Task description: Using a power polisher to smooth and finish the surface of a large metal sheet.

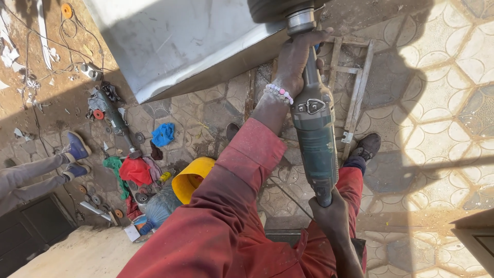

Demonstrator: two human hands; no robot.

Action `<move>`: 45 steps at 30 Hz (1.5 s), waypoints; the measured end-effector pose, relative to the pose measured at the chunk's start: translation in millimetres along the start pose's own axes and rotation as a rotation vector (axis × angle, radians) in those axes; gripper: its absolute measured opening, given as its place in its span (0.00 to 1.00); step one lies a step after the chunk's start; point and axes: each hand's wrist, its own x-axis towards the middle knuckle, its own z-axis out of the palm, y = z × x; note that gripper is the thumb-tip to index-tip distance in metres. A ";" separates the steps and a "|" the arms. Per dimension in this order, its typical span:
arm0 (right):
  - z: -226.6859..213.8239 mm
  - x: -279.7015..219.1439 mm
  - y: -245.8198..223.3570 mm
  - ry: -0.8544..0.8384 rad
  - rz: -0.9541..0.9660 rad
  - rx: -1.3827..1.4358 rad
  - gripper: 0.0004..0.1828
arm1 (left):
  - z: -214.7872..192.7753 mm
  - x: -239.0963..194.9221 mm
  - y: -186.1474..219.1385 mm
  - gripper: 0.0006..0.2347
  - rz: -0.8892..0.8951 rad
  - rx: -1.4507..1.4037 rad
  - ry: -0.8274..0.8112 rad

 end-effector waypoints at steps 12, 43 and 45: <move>-30.6 4.6 23.4 0.133 0.080 -0.016 0.12 | 39.3 11.1 -22.8 0.17 -0.051 0.031 -0.089; -68.7 25.3 28.5 -0.008 -0.029 -0.112 0.14 | 8.9 11.2 -44.4 0.19 0.037 -0.221 0.026; -74.2 22.6 25.6 0.055 0.078 -0.146 0.13 | 26.6 14.7 -47.8 0.19 -0.043 -0.210 -0.004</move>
